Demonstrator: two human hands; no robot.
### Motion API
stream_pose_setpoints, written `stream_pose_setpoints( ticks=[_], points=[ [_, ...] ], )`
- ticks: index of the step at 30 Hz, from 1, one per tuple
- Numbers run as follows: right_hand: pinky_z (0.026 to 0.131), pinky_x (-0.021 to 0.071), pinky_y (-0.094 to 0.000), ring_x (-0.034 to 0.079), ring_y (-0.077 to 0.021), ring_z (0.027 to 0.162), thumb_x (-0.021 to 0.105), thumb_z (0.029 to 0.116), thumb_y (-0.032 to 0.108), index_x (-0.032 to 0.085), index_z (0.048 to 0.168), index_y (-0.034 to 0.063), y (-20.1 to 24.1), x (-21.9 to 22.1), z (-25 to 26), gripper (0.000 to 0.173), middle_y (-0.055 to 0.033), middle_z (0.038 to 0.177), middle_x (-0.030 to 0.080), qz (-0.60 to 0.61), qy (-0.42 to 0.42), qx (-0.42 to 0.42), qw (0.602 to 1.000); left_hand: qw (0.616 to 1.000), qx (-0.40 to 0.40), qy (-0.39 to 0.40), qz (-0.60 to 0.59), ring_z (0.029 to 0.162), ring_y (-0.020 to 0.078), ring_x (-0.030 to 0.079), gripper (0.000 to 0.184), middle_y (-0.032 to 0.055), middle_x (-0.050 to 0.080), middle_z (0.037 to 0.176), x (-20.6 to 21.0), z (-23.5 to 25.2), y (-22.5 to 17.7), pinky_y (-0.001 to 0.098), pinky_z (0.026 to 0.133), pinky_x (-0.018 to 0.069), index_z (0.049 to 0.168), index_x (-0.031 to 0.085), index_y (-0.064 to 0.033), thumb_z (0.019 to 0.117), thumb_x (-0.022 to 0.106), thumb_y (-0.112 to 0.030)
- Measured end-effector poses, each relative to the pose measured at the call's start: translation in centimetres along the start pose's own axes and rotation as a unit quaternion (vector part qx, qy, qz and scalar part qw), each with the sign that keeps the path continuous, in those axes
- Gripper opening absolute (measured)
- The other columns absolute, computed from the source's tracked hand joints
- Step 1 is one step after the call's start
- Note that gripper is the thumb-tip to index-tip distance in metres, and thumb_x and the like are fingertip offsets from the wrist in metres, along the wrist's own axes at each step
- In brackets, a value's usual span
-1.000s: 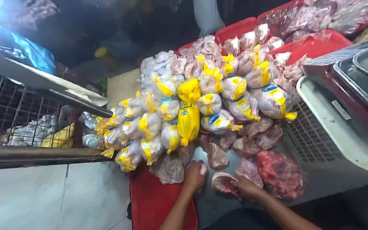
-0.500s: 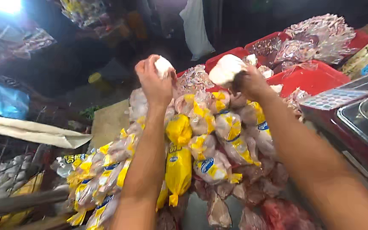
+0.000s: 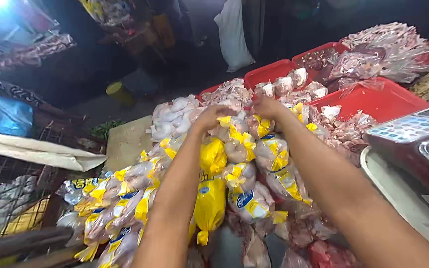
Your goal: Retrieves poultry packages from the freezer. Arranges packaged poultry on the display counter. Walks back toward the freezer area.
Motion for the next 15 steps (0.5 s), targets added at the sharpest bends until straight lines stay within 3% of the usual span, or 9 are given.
stream_pose_setpoints(
  ticks=[2,4,6,7,8,10,12,13,15],
  points=[
    [0.102,0.05,-0.0588,0.065,-0.0321,0.119,0.048,0.1051,0.016,0.063,0.14,0.0106,2.1,-3.4,-7.6,0.038,-0.0168,0.132,0.067,0.093,-0.126,-0.024,0.987,0.989,-0.017,-0.119,-0.088,0.125,0.0229,0.062,0.043,0.0124,0.064,0.137,-3.1,-6.3,-1.2,0.047,0.106,0.0519,0.144,0.056,-0.0067,0.1009,0.052,-0.007],
    [0.096,0.0579,-0.04,0.069,-0.0156,0.111,0.042,0.1063,0.017,0.057,0.145,0.0124,4.0,-2.8,-17.6,0.042,-0.0058,0.13,0.068,0.151,-0.183,-0.07,0.969,0.952,0.019,-0.183,-0.243,0.117,0.0243,0.067,0.047,0.0121,0.065,0.134,-2.6,-15.9,-4.0,0.0456,0.097,0.058,0.143,0.054,-0.0049,0.0975,0.053,-0.013],
    [0.084,0.0627,-0.036,0.071,-0.0117,0.094,0.045,0.1067,0.017,0.061,0.137,0.0088,4.5,2.1,-28.5,0.036,-0.0048,0.115,0.072,0.184,-0.146,-0.101,0.967,0.912,0.044,-0.13,-0.387,0.107,0.0265,0.069,0.048,0.0103,0.068,0.125,3.1,-26.7,-7.7,0.048,0.093,0.0596,0.136,0.058,-0.0098,0.0982,0.063,-0.038],
    [0.081,0.0633,-0.0361,0.071,-0.0112,0.09,0.049,0.1053,0.018,0.066,0.132,0.0096,3.4,5.8,-32.9,0.032,-0.0036,0.109,0.073,0.183,-0.105,-0.093,0.973,0.904,0.04,-0.072,-0.419,0.105,0.0276,0.07,0.049,0.0111,0.07,0.122,7.3,-31.3,-9.0,0.0483,0.092,0.0603,0.132,0.063,-0.0104,0.0969,0.066,-0.044],
    [0.085,0.0625,-0.0383,0.071,-0.0128,0.093,0.053,0.1045,0.022,0.069,0.13,0.0126,1.2,10.3,-36.9,0.031,-0.0034,0.11,0.074,0.164,-0.054,-0.059,0.983,0.906,0.014,-0.008,-0.423,0.109,0.0301,0.07,0.048,0.0143,0.069,0.127,12.4,-35.6,-9.5,0.049,0.095,0.0602,0.135,0.063,-0.0071,0.0978,0.067,-0.038],
    [0.101,0.0545,-0.0489,0.068,-0.0241,0.115,0.059,0.1004,0.026,0.068,0.134,0.0136,-3.4,18.5,-42.4,0.037,-0.0101,0.127,0.07,0.074,0.032,0.026,0.996,0.964,-0.099,0.068,-0.236,0.127,0.0235,0.062,0.054,0.0088,0.059,0.145,21.3,-41.0,-8.2,0.0439,0.104,0.0546,0.146,0.057,-0.0122,0.0945,0.067,-0.025],
    [0.114,0.041,-0.0596,0.048,-0.0376,0.14,0.068,0.0919,0.022,0.06,0.144,0.0178,-4.5,23.5,-45.1,0.053,-0.0154,0.152,0.052,-0.011,0.084,0.04,0.996,0.978,-0.178,0.088,-0.065,0.143,0.0335,0.046,0.07,0.0157,0.044,0.158,26.6,-42.8,-7.2,0.0539,0.115,0.0426,0.153,0.049,-0.0132,0.0883,0.074,-0.024],
    [0.114,0.036,-0.0676,0.037,-0.0464,0.146,0.071,0.0871,0.016,0.056,0.148,0.0215,-3.8,24.6,-45.1,0.063,-0.0185,0.159,0.042,-0.055,0.087,0.023,0.994,0.976,-0.196,0.095,-0.015,0.145,0.0403,0.042,0.08,0.0201,0.036,0.162,28.1,-42.6,-7.3,0.0589,0.114,0.0421,0.155,0.045,-0.0142,0.0848,0.078,-0.029],
    [0.112,0.0303,-0.075,0.03,-0.0544,0.147,0.071,0.0841,0.005,0.053,0.15,0.0244,-2.5,24.4,-42.6,0.071,-0.0226,0.162,0.036,-0.117,0.051,0.016,0.992,0.962,-0.233,0.133,0.053,0.142,0.0538,0.039,0.1,0.0274,0.023,0.165,30.9,-41.1,-8.2,0.0713,0.102,0.044,0.162,0.033,-0.0226,0.0781,0.084,-0.045]
  ],
)
Point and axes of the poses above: each hand's wrist, its own z-axis towards the middle knuckle, its own x-axis out of the palm, y = z × x, the point moved 10 cm from there along z, towards the middle knuckle
